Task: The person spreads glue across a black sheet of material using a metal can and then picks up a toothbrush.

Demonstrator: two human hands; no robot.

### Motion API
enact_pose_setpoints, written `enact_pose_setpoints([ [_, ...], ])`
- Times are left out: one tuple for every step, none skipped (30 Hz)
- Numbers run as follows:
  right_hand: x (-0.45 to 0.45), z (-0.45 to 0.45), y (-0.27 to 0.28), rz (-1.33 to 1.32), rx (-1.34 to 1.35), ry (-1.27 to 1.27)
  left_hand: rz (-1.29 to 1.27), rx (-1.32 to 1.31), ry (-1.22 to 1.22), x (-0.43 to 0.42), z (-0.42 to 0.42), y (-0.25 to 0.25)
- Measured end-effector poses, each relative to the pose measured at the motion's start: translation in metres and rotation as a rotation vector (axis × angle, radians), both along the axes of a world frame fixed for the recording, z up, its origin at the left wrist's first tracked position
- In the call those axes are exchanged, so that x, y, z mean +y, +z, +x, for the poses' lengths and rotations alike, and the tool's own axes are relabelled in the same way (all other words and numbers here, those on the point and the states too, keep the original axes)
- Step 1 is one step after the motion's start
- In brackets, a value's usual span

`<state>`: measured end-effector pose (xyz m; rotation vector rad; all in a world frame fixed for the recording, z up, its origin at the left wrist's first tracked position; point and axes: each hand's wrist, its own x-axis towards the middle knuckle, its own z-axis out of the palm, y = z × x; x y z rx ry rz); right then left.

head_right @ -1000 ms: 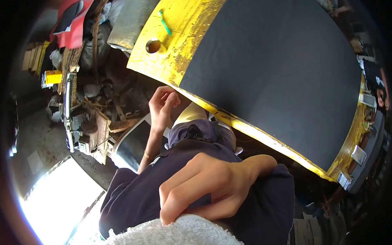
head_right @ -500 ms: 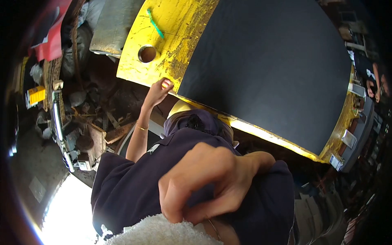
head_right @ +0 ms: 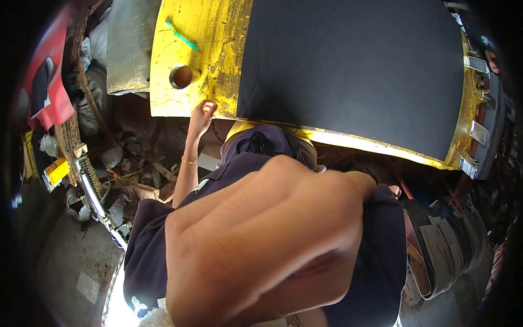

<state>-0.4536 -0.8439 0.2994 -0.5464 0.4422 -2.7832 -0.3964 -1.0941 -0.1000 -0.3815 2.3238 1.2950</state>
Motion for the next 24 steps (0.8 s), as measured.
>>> enact_pose_setpoints([
  [0.011,-0.007,-0.003,0.221,0.173,0.171,0.002,0.068,0.053,-0.002,-0.005,0.003],
  [0.015,-0.005,-0.010,0.217,0.185,0.175,-0.003,0.079,0.058,-0.004,-0.010,0.006],
  [0.017,0.001,-0.022,0.284,0.184,0.051,-0.056,0.063,0.154,-0.004,-0.016,0.020],
  [0.018,0.005,-0.030,0.349,0.180,-0.075,-0.107,0.044,0.250,-0.003,-0.021,0.028],
  [0.019,0.005,-0.031,0.517,0.110,-0.105,-0.107,0.053,0.253,-0.004,-0.025,0.023],
  [0.009,0.011,-0.049,0.520,-0.024,-0.228,-0.141,0.209,0.272,-0.005,-0.031,0.013],
  [0.024,-0.001,-0.067,0.834,0.081,-0.162,-0.174,0.361,0.289,-0.005,-0.038,0.006],
  [0.022,0.002,-0.091,0.959,-0.098,-0.138,-0.091,0.458,0.330,0.000,-0.047,0.005],
  [0.024,0.001,-0.118,1.181,-0.140,-0.101,-0.089,0.458,0.331,0.002,-0.056,-0.008],
  [0.029,0.000,-0.147,1.290,-0.175,-0.027,0.131,0.577,0.491,0.005,-0.064,-0.029],
  [0.036,0.003,-0.181,1.301,-0.287,0.072,0.353,0.689,0.647,0.006,-0.069,-0.044],
  [0.041,0.006,-0.211,1.266,-0.309,0.074,0.287,0.527,0.580,-0.005,-0.073,-0.051],
  [0.047,0.009,-0.240,1.265,-0.308,0.070,0.289,0.530,0.577,-0.003,-0.076,-0.050],
  [0.053,0.012,-0.268,1.259,-0.371,0.121,0.225,0.597,0.617,0.001,-0.080,-0.046],
  [0.058,0.016,-0.287,1.251,-0.435,0.167,0.164,0.667,0.655,0.006,-0.084,-0.043],
  [0.058,0.017,-0.296,1.280,-0.445,0.178,0.218,0.680,0.677,0.008,-0.084,-0.043],
  [0.056,0.015,-0.306,1.309,-0.453,0.187,0.260,0.543,0.665,0.008,-0.085,-0.041],
  [0.057,0.014,-0.314,1.194,-0.459,0.197,0.237,0.560,0.610,0.015,-0.086,-0.035],
  [0.054,0.009,-0.318,1.193,-0.450,0.176,0.213,0.580,0.554,0.022,-0.088,-0.027],
  [0.050,0.002,-0.321,1.168,-0.486,0.201,0.186,0.624,0.491,0.032,-0.090,-0.021],
  [0.049,-0.006,-0.323,1.143,-0.519,0.232,0.155,0.668,0.433,0.048,-0.095,-0.014],
  [0.051,-0.018,-0.325,1.028,-0.575,0.315,0.232,0.627,0.409,0.063,-0.101,-0.009],
  [0.052,-0.031,-0.330,1.024,-0.567,0.318,0.274,0.561,0.396,0.091,-0.105,0.030],
  [0.051,-0.043,-0.336,0.857,-0.675,0.328,0.115,0.499,0.329,0.109,-0.107,0.046],
])
